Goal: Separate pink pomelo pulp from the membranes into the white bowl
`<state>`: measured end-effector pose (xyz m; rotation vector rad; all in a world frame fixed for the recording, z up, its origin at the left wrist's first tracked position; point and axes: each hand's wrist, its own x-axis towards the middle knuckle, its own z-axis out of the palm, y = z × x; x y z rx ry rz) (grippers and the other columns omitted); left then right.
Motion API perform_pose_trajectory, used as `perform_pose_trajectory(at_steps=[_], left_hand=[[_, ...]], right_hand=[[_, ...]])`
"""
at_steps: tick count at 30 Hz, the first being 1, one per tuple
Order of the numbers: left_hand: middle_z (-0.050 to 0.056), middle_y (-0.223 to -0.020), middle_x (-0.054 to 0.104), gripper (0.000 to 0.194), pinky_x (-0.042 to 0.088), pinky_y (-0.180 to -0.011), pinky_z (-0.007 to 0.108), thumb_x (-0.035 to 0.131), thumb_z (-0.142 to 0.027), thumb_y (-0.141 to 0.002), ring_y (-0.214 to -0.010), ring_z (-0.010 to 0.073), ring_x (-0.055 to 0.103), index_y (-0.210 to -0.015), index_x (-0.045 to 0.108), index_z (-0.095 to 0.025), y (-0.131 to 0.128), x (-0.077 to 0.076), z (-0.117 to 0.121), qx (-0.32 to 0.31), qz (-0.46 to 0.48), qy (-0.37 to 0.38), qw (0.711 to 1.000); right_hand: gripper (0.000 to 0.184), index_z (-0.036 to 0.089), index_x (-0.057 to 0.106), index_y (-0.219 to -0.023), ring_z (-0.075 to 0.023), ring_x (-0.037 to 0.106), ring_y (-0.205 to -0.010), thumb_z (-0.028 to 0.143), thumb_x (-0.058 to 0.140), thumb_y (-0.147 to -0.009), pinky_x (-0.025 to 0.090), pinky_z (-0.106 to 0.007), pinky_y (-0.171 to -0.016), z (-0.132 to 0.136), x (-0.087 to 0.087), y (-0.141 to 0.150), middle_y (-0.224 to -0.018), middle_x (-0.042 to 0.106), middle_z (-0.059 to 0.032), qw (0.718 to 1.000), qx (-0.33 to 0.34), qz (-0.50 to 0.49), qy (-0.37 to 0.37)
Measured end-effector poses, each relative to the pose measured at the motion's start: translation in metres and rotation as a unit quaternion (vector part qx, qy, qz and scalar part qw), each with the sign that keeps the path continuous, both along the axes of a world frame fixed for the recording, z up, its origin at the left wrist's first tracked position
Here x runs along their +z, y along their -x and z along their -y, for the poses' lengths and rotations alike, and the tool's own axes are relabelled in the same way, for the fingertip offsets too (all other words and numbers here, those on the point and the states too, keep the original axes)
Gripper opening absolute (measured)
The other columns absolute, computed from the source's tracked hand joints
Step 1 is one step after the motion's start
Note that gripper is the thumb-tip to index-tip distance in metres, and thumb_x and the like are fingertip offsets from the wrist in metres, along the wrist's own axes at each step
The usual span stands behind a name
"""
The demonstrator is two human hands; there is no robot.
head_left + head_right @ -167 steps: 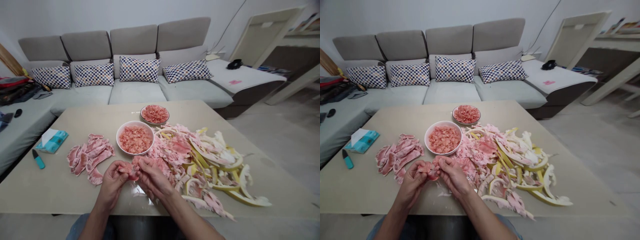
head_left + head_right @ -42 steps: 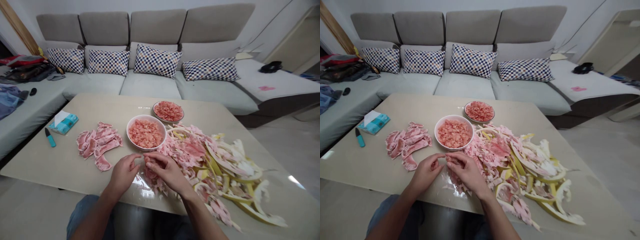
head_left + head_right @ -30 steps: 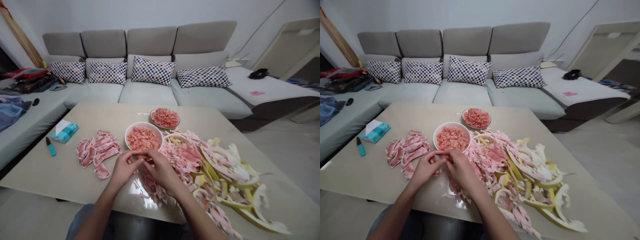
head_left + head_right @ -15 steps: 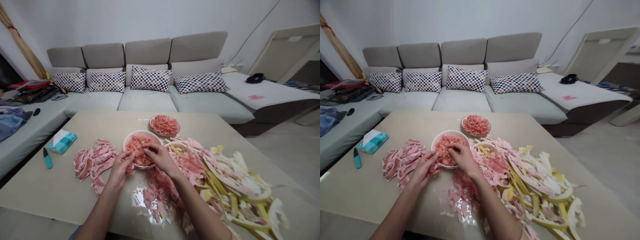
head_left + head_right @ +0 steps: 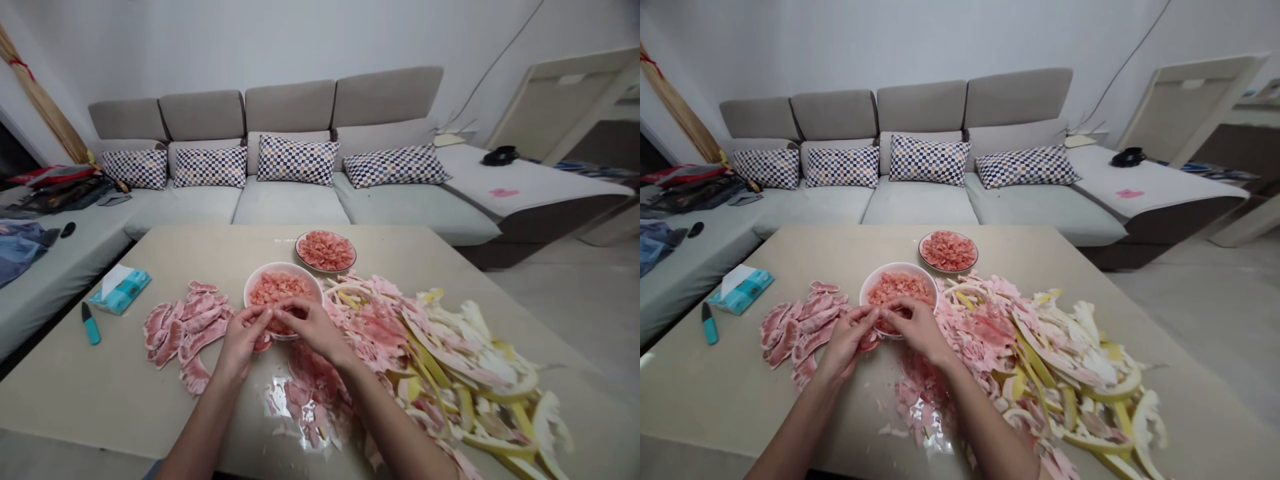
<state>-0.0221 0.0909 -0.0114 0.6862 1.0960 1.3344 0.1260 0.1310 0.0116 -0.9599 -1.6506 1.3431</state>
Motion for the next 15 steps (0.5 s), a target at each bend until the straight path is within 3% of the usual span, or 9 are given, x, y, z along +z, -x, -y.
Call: perform_pose_trajectory(at_steps=[7,15], left_hand=[[-0.009,-0.043,0.044,0.041,0.029,-0.039,0.014,0.079,-0.04,-0.066,-0.037,0.0031,0.037,-0.092,0.067,-0.011,-0.002,0.001,0.0,-0.004,0.023,0.003,1.0],[-0.006,-0.053,0.054,0.038,0.038,-0.042,0.015,0.081,-0.036,-0.064,-0.041,0.0033,0.043,-0.091,0.067,-0.011,-0.002,-0.001,-0.001,0.025,0.073,0.009,0.997]], right_hand=[[0.029,0.018,0.072,-0.084,-0.0154,0.063,-0.075,0.042,0.077,-0.068,0.047,-0.028,-0.075,-0.002,-0.016,-0.003,-0.083,0.071,-0.0008,0.972,0.017,-0.15,0.177],[0.029,0.017,0.067,-0.079,-0.0112,0.058,-0.06,0.041,0.078,-0.067,0.046,-0.024,-0.063,0.002,-0.016,0.003,-0.069,0.064,0.0013,0.942,0.011,-0.241,0.234]])
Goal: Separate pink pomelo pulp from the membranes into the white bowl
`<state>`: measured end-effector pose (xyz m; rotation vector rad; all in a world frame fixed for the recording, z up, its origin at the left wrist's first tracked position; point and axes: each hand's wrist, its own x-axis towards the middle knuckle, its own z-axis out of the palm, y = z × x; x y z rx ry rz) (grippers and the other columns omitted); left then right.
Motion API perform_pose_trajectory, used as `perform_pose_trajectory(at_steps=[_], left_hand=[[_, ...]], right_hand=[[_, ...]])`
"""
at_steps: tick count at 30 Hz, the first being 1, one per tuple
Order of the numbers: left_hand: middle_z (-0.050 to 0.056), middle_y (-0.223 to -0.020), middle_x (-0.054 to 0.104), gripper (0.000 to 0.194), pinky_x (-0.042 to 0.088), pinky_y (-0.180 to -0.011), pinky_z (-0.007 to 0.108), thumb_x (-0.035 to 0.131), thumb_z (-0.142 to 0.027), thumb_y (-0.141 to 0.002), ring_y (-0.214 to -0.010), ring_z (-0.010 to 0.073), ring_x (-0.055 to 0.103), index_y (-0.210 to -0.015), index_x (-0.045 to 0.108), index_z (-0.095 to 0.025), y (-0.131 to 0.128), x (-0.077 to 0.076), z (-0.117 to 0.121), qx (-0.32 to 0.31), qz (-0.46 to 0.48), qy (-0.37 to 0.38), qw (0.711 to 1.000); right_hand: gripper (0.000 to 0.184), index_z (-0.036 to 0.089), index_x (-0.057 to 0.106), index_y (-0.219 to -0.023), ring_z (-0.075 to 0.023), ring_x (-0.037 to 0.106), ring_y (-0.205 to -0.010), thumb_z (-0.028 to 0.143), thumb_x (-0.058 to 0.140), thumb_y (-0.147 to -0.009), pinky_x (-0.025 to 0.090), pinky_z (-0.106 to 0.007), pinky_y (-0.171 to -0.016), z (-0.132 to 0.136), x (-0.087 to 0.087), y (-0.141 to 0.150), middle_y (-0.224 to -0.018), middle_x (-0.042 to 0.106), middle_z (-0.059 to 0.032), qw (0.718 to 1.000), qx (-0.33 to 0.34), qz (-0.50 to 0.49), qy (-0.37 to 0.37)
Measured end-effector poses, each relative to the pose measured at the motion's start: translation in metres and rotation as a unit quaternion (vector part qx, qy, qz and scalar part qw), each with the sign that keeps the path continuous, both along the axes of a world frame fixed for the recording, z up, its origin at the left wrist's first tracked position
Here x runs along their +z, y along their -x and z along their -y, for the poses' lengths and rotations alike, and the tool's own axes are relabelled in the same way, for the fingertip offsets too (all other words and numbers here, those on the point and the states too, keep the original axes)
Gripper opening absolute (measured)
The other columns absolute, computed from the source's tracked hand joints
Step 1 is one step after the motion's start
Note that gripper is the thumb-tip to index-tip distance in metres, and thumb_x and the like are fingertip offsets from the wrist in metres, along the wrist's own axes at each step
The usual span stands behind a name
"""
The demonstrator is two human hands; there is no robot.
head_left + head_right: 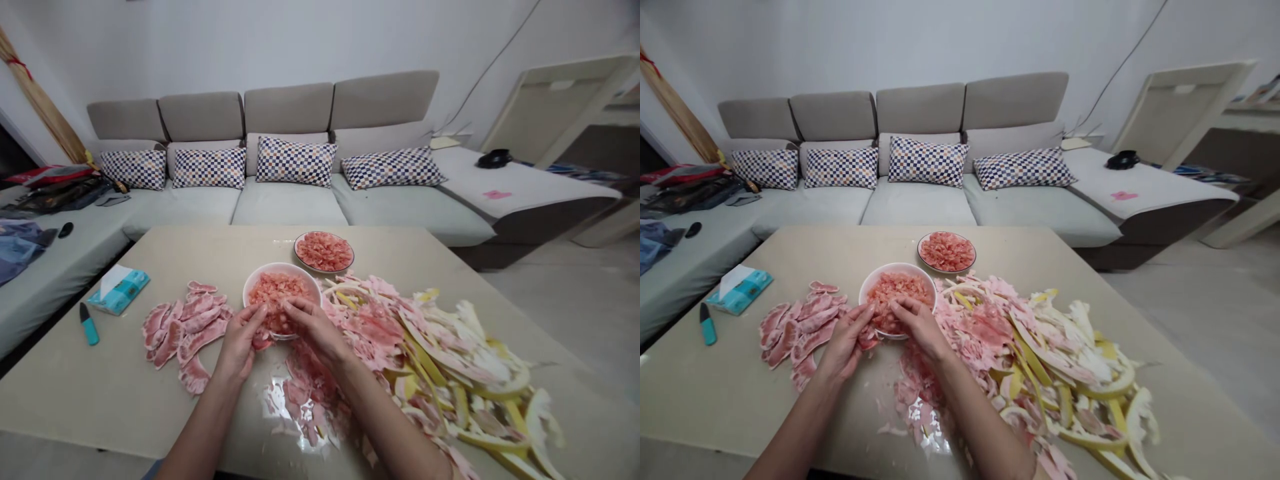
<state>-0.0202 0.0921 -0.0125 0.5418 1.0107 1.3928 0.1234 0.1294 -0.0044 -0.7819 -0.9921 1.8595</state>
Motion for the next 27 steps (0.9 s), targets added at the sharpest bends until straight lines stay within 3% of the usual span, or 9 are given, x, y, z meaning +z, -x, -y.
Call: perform_pose_trajectory(at_steps=[2,4,9,16,22,27], left_hand=[[-0.006,-0.053,0.053,0.036,0.038,-0.042,0.014,0.081,-0.034,-0.064,-0.042,0.0029,0.043,-0.088,0.067,-0.012,0.001,-0.001,0.0,0.002,0.01,0.001,1.0],[-0.007,-0.05,0.049,0.033,0.036,-0.041,0.013,0.081,-0.034,-0.065,-0.041,0.0026,0.042,-0.084,0.066,-0.012,0.003,-0.001,0.0,-0.007,0.019,0.002,1.0],[-0.008,-0.047,0.043,0.032,0.034,-0.039,0.014,0.081,-0.036,-0.065,-0.039,0.002,0.037,-0.081,0.066,-0.012,0.003,0.001,0.002,-0.041,0.039,0.003,0.998],[-0.009,-0.049,0.047,0.045,0.034,-0.038,0.014,0.08,-0.035,-0.066,-0.038,0.0028,0.04,-0.102,0.063,-0.014,-0.001,0.005,0.004,-0.038,0.0,-0.014,0.999],[-0.007,-0.05,0.053,0.039,0.037,-0.038,0.015,0.079,-0.036,-0.067,-0.036,0.004,0.045,-0.094,0.062,-0.014,-0.002,0.006,0.004,-0.029,-0.046,-0.023,0.998],[-0.009,-0.046,0.049,0.035,0.038,-0.037,0.017,0.079,-0.037,-0.066,-0.033,0.0042,0.041,-0.088,0.066,-0.013,-0.002,0.006,0.004,-0.014,-0.096,-0.036,0.995]], right_hand=[[0.029,0.018,0.067,-0.081,-0.0121,0.059,-0.061,0.043,0.076,-0.07,0.047,-0.025,-0.063,-0.002,0.0,-0.003,-0.068,0.064,0.0012,1.0,-0.006,0.016,-0.008],[0.028,0.019,0.068,-0.087,-0.0147,0.063,-0.07,0.042,0.073,-0.072,0.049,-0.027,-0.069,-0.006,0.0,-0.008,-0.079,0.068,-0.0011,0.994,-0.038,0.078,-0.068],[0.028,0.022,0.069,-0.105,-0.022,0.063,-0.101,0.033,0.065,-0.079,0.047,-0.038,-0.093,-0.01,0.006,-0.018,-0.114,0.068,-0.0067,0.924,-0.131,0.26,-0.247],[0.024,0.023,0.07,-0.106,-0.0221,0.062,-0.104,0.031,0.065,-0.083,0.049,-0.038,-0.092,0.007,0.017,-0.007,-0.111,0.068,-0.0075,0.893,-0.078,0.284,-0.34],[0.018,0.024,0.071,-0.099,-0.0202,0.062,-0.097,0.019,0.062,-0.085,0.049,-0.036,-0.088,0.01,0.011,-0.002,-0.101,0.069,-0.006,0.832,-0.129,0.309,-0.443],[0.02,0.024,0.071,-0.099,-0.0203,0.063,-0.092,0.016,0.057,-0.086,0.05,-0.036,-0.085,0.011,0.012,-0.003,-0.095,0.071,-0.0062,0.811,-0.129,0.327,-0.468]])
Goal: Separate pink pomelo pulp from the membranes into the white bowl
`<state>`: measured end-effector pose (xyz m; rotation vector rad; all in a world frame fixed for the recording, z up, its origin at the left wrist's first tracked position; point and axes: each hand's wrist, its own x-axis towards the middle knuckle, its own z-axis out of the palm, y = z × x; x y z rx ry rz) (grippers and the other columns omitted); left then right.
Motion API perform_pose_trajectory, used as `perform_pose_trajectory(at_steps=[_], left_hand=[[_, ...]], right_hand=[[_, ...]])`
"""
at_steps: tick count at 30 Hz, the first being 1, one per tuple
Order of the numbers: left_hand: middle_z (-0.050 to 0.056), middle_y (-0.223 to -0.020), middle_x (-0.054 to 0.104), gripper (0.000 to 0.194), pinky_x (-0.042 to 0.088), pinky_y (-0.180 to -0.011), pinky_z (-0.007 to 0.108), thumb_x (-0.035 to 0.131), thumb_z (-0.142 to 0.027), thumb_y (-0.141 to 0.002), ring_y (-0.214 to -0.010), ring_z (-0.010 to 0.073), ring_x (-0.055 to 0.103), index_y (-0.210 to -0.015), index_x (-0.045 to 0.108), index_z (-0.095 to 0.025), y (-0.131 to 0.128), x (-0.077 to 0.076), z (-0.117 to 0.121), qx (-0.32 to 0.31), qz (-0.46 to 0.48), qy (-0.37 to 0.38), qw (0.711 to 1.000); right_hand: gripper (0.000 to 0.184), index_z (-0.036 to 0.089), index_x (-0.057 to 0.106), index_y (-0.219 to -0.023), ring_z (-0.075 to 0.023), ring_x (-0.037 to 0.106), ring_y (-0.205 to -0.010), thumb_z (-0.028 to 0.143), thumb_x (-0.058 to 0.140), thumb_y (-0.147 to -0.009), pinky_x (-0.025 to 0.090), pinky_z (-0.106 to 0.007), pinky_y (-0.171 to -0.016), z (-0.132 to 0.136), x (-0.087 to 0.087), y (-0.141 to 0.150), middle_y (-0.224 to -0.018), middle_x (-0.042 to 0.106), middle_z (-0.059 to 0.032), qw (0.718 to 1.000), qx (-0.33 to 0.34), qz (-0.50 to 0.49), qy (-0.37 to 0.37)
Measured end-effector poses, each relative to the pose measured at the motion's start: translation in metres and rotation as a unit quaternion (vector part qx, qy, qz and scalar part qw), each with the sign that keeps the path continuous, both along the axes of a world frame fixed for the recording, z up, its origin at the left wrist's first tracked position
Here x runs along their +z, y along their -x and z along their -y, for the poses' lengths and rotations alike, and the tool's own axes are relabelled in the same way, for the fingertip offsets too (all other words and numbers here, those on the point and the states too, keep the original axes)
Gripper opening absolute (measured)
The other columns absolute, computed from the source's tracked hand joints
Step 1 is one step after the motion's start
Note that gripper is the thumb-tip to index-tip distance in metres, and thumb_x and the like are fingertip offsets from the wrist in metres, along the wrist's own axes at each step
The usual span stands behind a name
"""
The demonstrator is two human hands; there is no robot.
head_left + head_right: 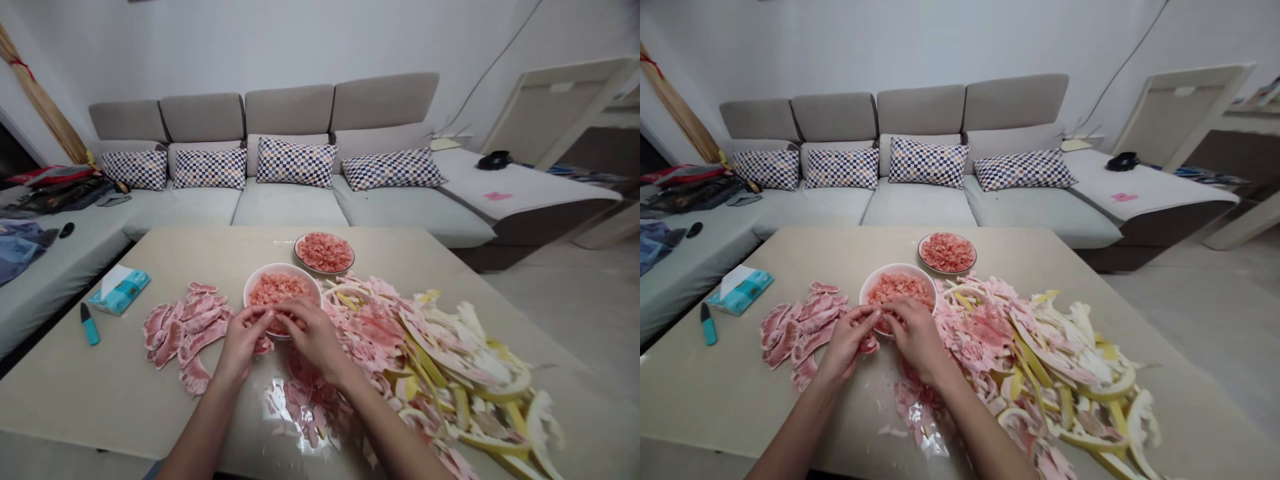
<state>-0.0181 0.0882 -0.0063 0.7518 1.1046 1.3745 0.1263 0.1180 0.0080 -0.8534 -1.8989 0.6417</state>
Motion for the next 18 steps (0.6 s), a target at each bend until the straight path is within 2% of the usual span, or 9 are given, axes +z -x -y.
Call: perform_pose_trajectory(at_steps=[3,9,13,16,18], left_hand=[[-0.009,-0.043,0.047,0.036,0.036,-0.036,0.017,0.078,-0.037,-0.066,-0.032,0.0041,0.038,-0.09,0.068,-0.012,0.0,0.001,0.0,0.001,-0.024,-0.004,1.0],[-0.008,-0.044,0.048,0.042,0.036,-0.036,0.018,0.077,-0.038,-0.067,-0.033,0.0042,0.035,-0.098,0.069,-0.011,0.002,0.006,-0.004,-0.005,-0.033,0.007,0.999],[-0.008,-0.042,0.045,0.052,0.03,-0.034,0.016,0.077,-0.038,-0.067,-0.032,0.0036,0.032,-0.112,0.068,-0.013,0.006,0.012,-0.012,0.003,-0.049,0.01,0.999],[-0.003,-0.057,0.06,0.055,0.036,-0.035,0.017,0.078,-0.039,-0.066,-0.034,0.0032,0.036,-0.115,0.066,-0.016,0.008,0.014,-0.015,0.015,-0.052,0.011,0.999],[0.0,-0.068,0.065,0.054,0.039,-0.036,0.017,0.077,-0.041,-0.067,-0.036,0.0036,0.041,-0.114,0.066,-0.017,0.008,0.014,-0.014,0.024,-0.041,0.015,0.999]], right_hand=[[0.017,0.022,0.072,-0.095,-0.0206,0.065,-0.088,0.022,0.058,-0.087,0.051,-0.034,-0.08,0.0,0.003,-0.001,-0.092,0.073,-0.0061,0.999,0.001,-0.01,0.048],[0.025,0.017,0.073,-0.091,-0.0219,0.068,-0.086,0.037,0.061,-0.082,0.053,-0.036,-0.081,-0.016,-0.006,-0.012,-0.092,0.074,-0.0074,0.965,-0.003,-0.108,0.239],[0.022,0.016,0.071,-0.09,-0.0233,0.068,-0.087,0.032,0.067,-0.075,0.052,-0.039,-0.084,-0.027,-0.011,-0.022,-0.094,0.074,-0.0082,0.962,-0.064,-0.115,0.238],[0.019,0.018,0.071,-0.089,-0.0234,0.067,-0.089,0.03,0.065,-0.075,0.052,-0.039,-0.085,-0.029,-0.008,-0.026,-0.097,0.073,-0.0077,0.967,-0.096,-0.11,0.21],[0.017,0.018,0.071,-0.084,-0.0226,0.067,-0.084,0.033,0.063,-0.077,0.053,-0.038,-0.08,-0.028,-0.007,-0.027,-0.091,0.073,-0.0071,0.971,-0.103,-0.1,0.193]])
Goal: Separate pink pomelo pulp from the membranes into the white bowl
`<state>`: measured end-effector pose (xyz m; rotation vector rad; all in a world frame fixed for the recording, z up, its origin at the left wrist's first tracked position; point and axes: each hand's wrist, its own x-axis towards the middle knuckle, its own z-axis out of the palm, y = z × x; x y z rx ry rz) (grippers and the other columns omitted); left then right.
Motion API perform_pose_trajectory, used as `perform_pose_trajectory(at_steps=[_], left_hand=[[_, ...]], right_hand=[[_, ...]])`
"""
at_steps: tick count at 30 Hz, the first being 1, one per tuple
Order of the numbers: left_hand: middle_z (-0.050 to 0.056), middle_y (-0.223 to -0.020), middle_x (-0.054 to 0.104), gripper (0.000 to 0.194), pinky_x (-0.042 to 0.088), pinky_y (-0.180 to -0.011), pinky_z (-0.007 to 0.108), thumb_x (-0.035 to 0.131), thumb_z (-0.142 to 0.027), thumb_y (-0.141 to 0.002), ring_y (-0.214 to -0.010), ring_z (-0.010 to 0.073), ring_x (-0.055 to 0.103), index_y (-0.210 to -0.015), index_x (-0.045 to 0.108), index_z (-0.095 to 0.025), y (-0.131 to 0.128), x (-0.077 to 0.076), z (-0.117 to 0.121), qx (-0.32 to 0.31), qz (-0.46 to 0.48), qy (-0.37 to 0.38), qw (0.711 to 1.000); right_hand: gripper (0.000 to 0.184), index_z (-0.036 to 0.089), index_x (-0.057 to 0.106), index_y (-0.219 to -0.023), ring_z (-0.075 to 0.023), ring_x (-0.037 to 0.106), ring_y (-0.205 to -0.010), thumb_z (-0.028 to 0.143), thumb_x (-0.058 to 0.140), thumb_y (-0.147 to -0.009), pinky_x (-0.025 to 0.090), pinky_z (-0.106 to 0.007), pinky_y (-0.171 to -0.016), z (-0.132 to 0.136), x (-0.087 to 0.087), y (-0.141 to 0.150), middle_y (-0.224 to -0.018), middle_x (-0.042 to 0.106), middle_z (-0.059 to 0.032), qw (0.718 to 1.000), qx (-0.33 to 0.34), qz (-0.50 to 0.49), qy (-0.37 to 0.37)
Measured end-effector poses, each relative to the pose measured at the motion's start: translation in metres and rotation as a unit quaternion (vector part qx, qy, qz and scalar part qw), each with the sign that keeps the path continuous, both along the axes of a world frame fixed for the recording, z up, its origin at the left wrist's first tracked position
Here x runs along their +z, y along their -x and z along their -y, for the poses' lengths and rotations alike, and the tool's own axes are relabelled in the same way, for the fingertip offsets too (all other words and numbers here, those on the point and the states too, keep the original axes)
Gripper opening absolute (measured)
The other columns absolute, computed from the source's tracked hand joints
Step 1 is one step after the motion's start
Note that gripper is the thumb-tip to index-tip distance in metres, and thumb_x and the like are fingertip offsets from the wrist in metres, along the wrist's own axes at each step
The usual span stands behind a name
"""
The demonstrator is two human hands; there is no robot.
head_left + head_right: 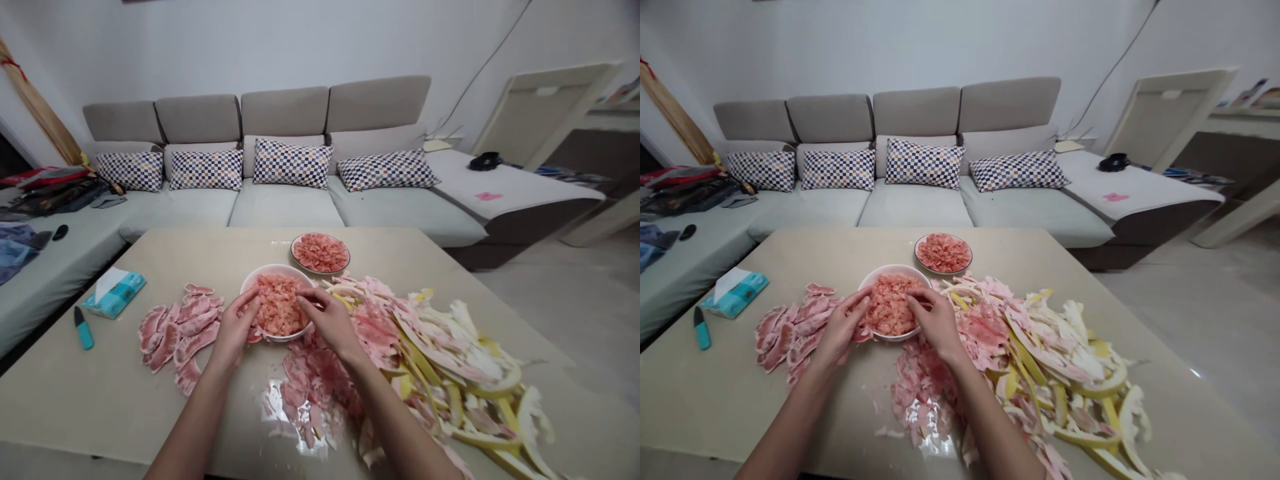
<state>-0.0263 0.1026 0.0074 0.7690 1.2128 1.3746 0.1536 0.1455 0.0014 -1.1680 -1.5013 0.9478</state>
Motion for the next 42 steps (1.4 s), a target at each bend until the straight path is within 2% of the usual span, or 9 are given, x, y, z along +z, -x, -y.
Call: perform_pose_trajectory(at_steps=[5,9,12,21,28,31,35,38,42], left_hand=[[0.008,-0.096,0.067,0.04,0.05,-0.043,0.02,0.07,-0.042,-0.075,-0.062,0.013,0.062,-0.103,0.066,-0.015,-0.004,0.001,0.004,0.019,0.091,0.016,0.996],[0.007,-0.093,0.066,0.027,0.055,-0.063,0.026,0.063,-0.036,-0.081,-0.077,0.0161,0.065,-0.096,0.067,-0.013,-0.007,0.002,0.01,0.014,0.207,0.017,0.978],[0.009,-0.099,0.067,0.024,0.054,-0.074,0.027,0.064,-0.032,-0.081,-0.092,0.019,0.064,-0.097,0.068,-0.013,-0.01,0.001,0.02,-0.004,0.231,-0.01,0.973],[0.009,-0.123,0.061,0.047,0.051,-0.084,0.025,0.078,-0.022,-0.068,-0.111,0.0218,0.057,-0.113,0.064,-0.022,-0.015,0.006,0.052,-0.038,0.084,-0.036,0.995],[0.003,-0.093,0.066,0.048,0.053,-0.078,0.023,0.081,-0.017,-0.062,-0.089,0.0156,0.064,-0.106,0.064,-0.023,-0.022,-0.004,0.052,-0.001,0.051,-0.102,0.994],[0.001,-0.088,0.065,0.046,0.053,-0.079,0.023,0.081,-0.015,-0.062,-0.086,0.0143,0.065,-0.103,0.065,-0.024,-0.026,-0.005,0.054,0.03,0.037,-0.115,0.992],[0.002,-0.091,0.068,0.049,0.053,-0.082,0.025,0.084,-0.014,-0.056,-0.089,0.0166,0.066,-0.101,0.066,-0.024,-0.029,-0.002,0.056,0.036,0.022,-0.111,0.993],[0.005,-0.105,0.068,0.053,0.052,-0.086,0.027,0.084,-0.016,-0.055,-0.098,0.0194,0.064,-0.105,0.066,-0.025,-0.028,0.0,0.054,0.011,0.002,-0.094,0.995],[0.007,-0.103,0.07,0.038,0.051,-0.087,0.028,0.083,-0.021,-0.059,-0.099,0.0215,0.064,-0.095,0.072,-0.021,-0.024,0.0,0.052,-0.023,-0.049,-0.063,0.997]], right_hand=[[0.021,0.018,0.07,-0.094,-0.022,0.065,-0.08,0.031,0.062,-0.08,0.051,-0.037,-0.078,0.008,0.003,0.001,-0.09,0.071,-0.0078,0.993,-0.001,0.101,-0.056],[0.026,0.022,0.068,-0.108,-0.0221,0.063,-0.1,0.032,0.058,-0.086,0.048,-0.038,-0.09,0.026,0.009,0.01,-0.11,0.069,-0.0074,0.989,0.118,0.089,-0.024],[0.031,0.024,0.066,-0.113,-0.021,0.064,-0.1,0.033,0.063,-0.084,0.049,-0.035,-0.089,0.044,0.014,0.021,-0.111,0.069,-0.0055,0.982,0.183,0.04,0.015],[0.015,0.019,0.069,-0.092,-0.0184,0.066,-0.075,0.026,0.066,-0.079,0.051,-0.029,-0.07,0.074,0.011,0.016,-0.085,0.072,-0.0023,0.989,0.107,-0.011,0.1],[0.019,0.021,0.066,-0.094,-0.0182,0.065,-0.088,0.031,0.07,-0.077,0.051,-0.028,-0.081,0.081,0.011,0.004,-0.095,0.069,-0.002,0.974,0.157,-0.101,0.127],[0.02,0.02,0.067,-0.087,-0.0172,0.064,-0.083,0.034,0.072,-0.075,0.05,-0.026,-0.076,0.081,0.01,0.005,-0.087,0.069,-0.0011,0.969,0.165,-0.104,0.15],[0.017,0.02,0.068,-0.08,-0.0164,0.063,-0.074,0.036,0.07,-0.077,0.048,-0.025,-0.068,0.08,0.011,0.003,-0.078,0.068,0.0001,0.982,0.117,-0.077,0.129],[0.009,0.022,0.071,-0.084,-0.0174,0.065,-0.08,0.029,0.067,-0.08,0.048,-0.026,-0.074,0.078,0.013,0.0,-0.084,0.071,-0.0007,0.989,0.109,-0.069,0.078],[0.009,0.023,0.073,-0.085,-0.0182,0.065,-0.083,0.024,0.064,-0.081,0.049,-0.027,-0.076,0.08,0.014,0.0,-0.086,0.072,-0.0018,0.993,0.099,-0.042,0.055]])
